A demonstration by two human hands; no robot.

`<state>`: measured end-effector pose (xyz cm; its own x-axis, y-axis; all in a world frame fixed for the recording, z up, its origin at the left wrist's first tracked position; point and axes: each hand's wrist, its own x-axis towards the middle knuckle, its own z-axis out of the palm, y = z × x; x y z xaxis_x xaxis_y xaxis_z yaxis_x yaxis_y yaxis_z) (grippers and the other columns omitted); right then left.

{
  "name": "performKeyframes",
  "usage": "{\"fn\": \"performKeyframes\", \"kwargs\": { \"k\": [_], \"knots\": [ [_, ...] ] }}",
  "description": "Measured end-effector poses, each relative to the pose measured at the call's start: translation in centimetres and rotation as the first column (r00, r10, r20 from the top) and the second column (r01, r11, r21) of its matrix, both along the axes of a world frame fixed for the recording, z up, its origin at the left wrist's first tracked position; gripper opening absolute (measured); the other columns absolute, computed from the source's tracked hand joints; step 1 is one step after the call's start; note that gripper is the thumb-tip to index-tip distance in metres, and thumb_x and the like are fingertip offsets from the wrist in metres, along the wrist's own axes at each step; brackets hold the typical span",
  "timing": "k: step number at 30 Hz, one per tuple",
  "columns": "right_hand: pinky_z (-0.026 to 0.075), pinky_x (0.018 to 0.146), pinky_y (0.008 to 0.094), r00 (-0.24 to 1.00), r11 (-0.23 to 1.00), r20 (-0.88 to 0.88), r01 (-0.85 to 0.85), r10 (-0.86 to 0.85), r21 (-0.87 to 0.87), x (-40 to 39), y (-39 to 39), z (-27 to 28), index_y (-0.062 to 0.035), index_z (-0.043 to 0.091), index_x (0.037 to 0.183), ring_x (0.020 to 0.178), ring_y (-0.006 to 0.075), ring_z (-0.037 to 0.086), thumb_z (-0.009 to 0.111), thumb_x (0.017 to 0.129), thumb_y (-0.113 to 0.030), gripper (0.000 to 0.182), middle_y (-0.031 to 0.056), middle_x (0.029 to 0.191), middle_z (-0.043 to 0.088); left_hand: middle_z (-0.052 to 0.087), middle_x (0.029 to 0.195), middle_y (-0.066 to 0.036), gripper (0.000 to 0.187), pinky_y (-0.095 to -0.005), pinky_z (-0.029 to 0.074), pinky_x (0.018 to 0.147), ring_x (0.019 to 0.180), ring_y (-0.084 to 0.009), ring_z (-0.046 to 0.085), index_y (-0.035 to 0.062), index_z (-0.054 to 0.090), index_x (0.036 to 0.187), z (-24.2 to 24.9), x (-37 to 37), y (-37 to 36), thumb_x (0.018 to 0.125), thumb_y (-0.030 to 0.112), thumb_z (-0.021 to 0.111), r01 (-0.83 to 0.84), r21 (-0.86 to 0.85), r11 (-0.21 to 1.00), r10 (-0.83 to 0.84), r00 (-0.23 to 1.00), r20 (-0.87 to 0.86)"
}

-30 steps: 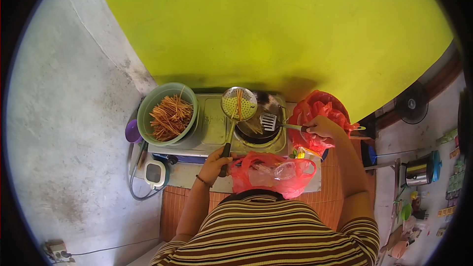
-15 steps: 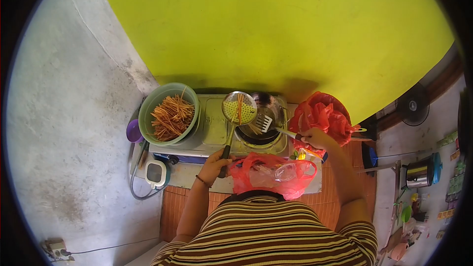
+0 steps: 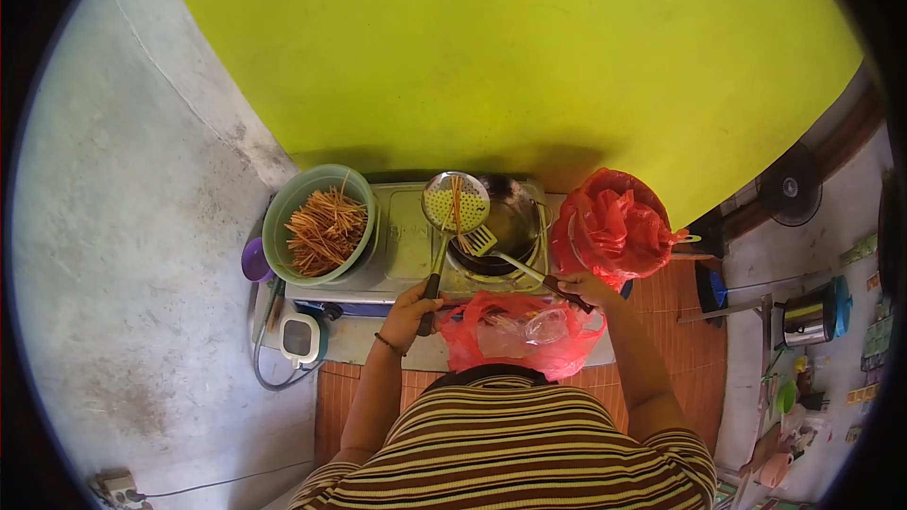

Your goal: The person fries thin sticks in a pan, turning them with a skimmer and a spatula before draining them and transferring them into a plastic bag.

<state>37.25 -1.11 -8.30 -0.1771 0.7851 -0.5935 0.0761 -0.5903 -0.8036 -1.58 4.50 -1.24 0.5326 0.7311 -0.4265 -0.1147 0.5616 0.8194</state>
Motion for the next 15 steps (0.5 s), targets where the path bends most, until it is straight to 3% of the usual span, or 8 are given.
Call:
{"fn": "performKeyframes", "kwargs": {
  "k": [6, 8, 9, 15],
  "knots": [
    [0.039, 0.041, 0.0204, 0.969, 0.992, -0.213, 0.121, -0.127, -0.043, -1.8, 0.0, -2.1, -0.0074, 0.050, 0.129, 0.046, 0.0077, 0.045, 0.052, 0.093, -0.019, 0.038, 0.0022, 0.074, 0.057, 0.060, 0.099, -0.008, 0.042, -0.0218, 0.045, 0.046, 0.052, -0.0104, 0.056, -0.0032, 0.044, 0.124, 1.6, 0.7, -0.2, 0.084, 0.005, 0.053, -0.057, 0.040, 0.998, 0.055, 0.998, 0.034],
    [0.038, 0.041, 0.0201, 0.945, 0.982, -0.267, 0.188, -0.191, -0.035, -2.5, -0.1, -3.7, -0.0065, 0.049, 0.129, 0.047, 0.0072, 0.044, 0.052, 0.092, -0.020, 0.039, 0.0016, 0.075, 0.057, 0.059, 0.082, -0.005, 0.028, -0.0226, 0.045, 0.047, 0.051, -0.0102, 0.056, -0.0003, 0.051, 0.111, 2.2, 1.0, -0.3, 0.085, 0.008, 0.054, -0.080, 0.064, 0.995, 0.077, 0.996, 0.036],
    [0.038, 0.041, 0.0194, 0.949, 0.979, -0.244, 0.206, -0.201, -0.004, -2.9, -0.2, -3.7, -0.0070, 0.051, 0.127, 0.048, 0.0074, 0.046, 0.053, 0.092, -0.020, 0.037, 0.0012, 0.075, 0.056, 0.059, 0.074, -0.004, 0.021, -0.0230, 0.045, 0.048, 0.051, -0.0101, 0.056, 0.0012, 0.055, 0.104, 2.4, 1.1, -0.3, 0.085, 0.010, 0.055, -0.092, 0.075, 0.993, 0.089, 0.995, 0.037],
    [0.040, 0.043, 0.0181, 0.981, 0.972, 0.008, 0.194, -0.196, 0.131, -3.3, -1.6, -2.1, -0.0080, 0.054, 0.125, 0.048, 0.0060, 0.048, 0.051, 0.093, -0.018, 0.033, -0.0015, 0.072, 0.056, 0.058, 0.071, -0.004, 0.020, -0.0237, 0.045, 0.047, 0.051, -0.0106, 0.056, 0.0011, 0.055, 0.104, 2.2, 1.2, -0.5, 0.085, 0.009, 0.054, -0.111, 0.084, 0.990, 0.112, 0.994, -0.003]
  ]
}}
